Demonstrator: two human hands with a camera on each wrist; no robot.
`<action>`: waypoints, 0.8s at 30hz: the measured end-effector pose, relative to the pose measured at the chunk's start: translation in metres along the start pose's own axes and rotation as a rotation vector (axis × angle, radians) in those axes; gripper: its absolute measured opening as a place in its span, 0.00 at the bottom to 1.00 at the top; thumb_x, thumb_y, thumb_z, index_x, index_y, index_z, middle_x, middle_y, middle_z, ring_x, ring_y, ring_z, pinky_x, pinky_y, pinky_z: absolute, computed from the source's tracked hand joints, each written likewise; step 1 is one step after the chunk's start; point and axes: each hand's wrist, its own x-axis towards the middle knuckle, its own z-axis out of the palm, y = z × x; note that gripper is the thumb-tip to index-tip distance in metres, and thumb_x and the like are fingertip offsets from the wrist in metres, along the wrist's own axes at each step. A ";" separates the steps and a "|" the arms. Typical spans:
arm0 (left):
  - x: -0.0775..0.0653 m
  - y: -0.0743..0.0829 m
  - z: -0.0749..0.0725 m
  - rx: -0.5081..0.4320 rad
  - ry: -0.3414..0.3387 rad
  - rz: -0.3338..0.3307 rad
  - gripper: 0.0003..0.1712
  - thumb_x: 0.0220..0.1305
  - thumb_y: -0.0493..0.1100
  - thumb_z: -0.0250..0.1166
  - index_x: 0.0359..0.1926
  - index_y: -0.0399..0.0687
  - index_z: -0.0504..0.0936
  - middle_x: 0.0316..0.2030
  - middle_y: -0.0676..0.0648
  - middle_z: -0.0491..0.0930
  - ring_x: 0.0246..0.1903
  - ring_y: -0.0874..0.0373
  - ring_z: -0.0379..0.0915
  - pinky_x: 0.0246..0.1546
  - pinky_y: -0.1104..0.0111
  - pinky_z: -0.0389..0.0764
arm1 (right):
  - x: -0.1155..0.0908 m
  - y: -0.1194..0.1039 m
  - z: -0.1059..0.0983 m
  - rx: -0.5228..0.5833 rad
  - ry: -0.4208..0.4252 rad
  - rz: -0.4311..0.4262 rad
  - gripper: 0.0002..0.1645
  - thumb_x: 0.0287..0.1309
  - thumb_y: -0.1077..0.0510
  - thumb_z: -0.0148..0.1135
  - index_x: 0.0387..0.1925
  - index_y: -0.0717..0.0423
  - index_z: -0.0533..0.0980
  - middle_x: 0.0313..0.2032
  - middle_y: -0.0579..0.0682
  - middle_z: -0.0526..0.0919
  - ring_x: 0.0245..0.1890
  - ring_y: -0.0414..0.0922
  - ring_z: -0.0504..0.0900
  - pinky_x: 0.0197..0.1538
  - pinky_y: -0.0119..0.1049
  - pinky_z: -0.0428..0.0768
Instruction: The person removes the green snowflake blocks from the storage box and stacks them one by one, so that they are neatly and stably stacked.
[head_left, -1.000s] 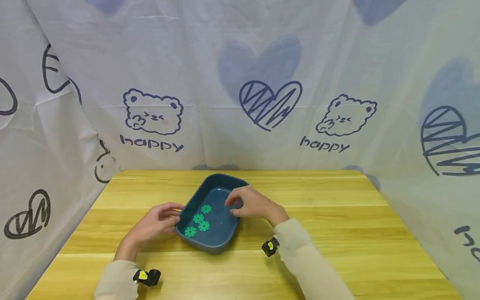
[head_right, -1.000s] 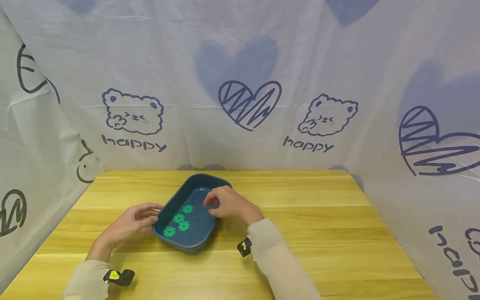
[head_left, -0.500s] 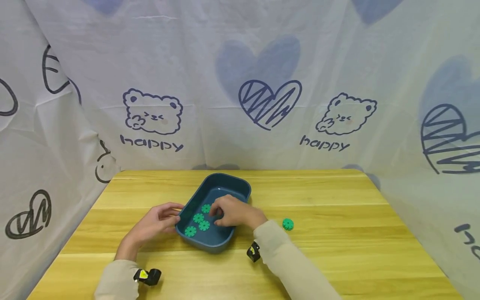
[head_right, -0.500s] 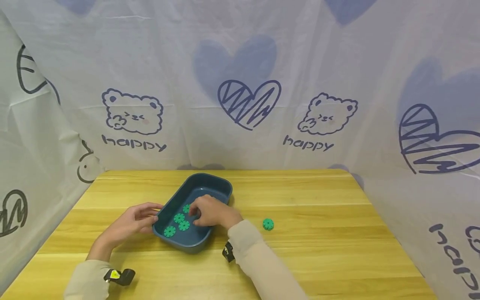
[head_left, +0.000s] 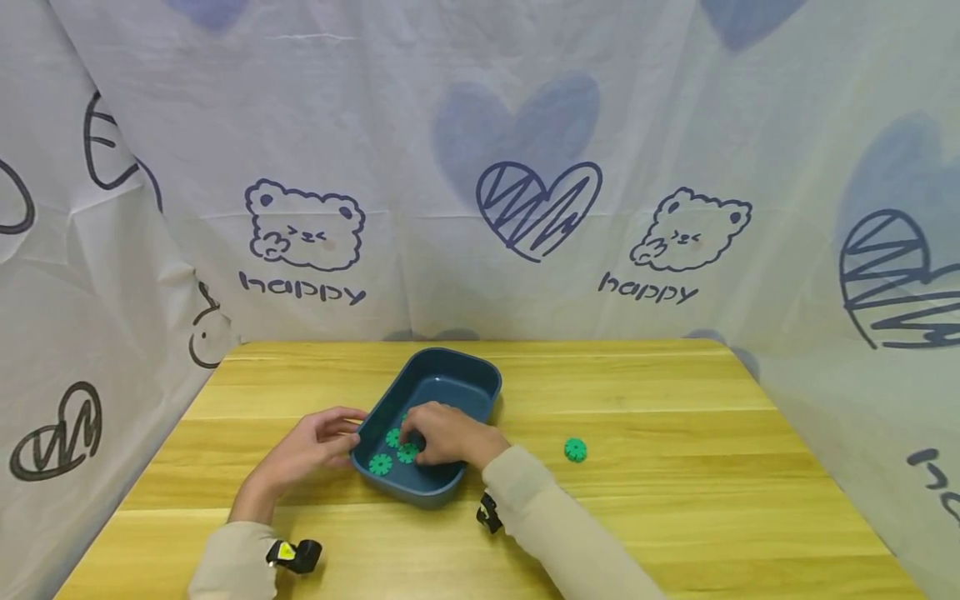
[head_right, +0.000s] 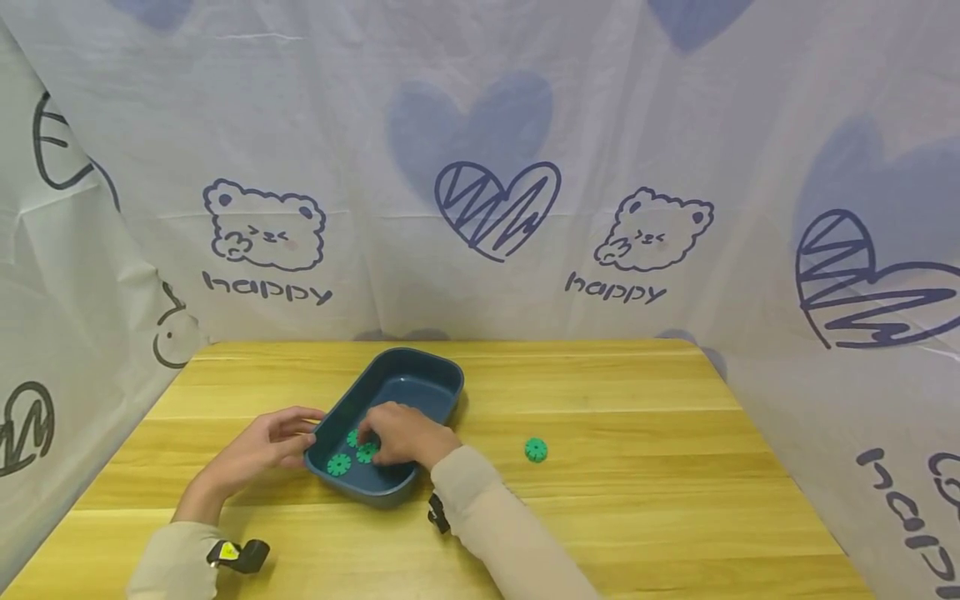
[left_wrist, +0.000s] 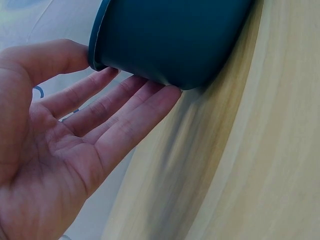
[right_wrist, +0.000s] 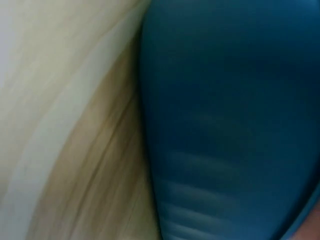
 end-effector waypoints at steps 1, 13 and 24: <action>0.000 0.000 0.000 0.001 -0.004 0.002 0.29 0.77 0.42 0.59 0.71 0.31 0.66 0.60 0.25 0.76 0.54 0.48 0.83 0.49 0.58 0.90 | 0.001 -0.001 0.001 -0.007 -0.005 0.000 0.17 0.57 0.56 0.76 0.50 0.46 0.87 0.50 0.42 0.86 0.49 0.37 0.81 0.55 0.30 0.82; -0.001 0.002 0.000 -0.012 -0.003 0.003 0.30 0.77 0.42 0.59 0.71 0.31 0.66 0.61 0.26 0.76 0.53 0.52 0.83 0.50 0.58 0.90 | 0.003 -0.004 0.002 -0.031 -0.031 0.004 0.17 0.58 0.59 0.76 0.50 0.45 0.87 0.47 0.40 0.87 0.49 0.35 0.82 0.56 0.29 0.83; 0.000 -0.001 -0.001 -0.004 -0.004 0.008 0.28 0.77 0.41 0.59 0.71 0.31 0.67 0.61 0.24 0.76 0.54 0.47 0.82 0.49 0.58 0.90 | 0.004 -0.004 0.001 0.012 -0.067 0.009 0.17 0.58 0.61 0.75 0.50 0.48 0.87 0.46 0.41 0.88 0.43 0.33 0.81 0.52 0.26 0.82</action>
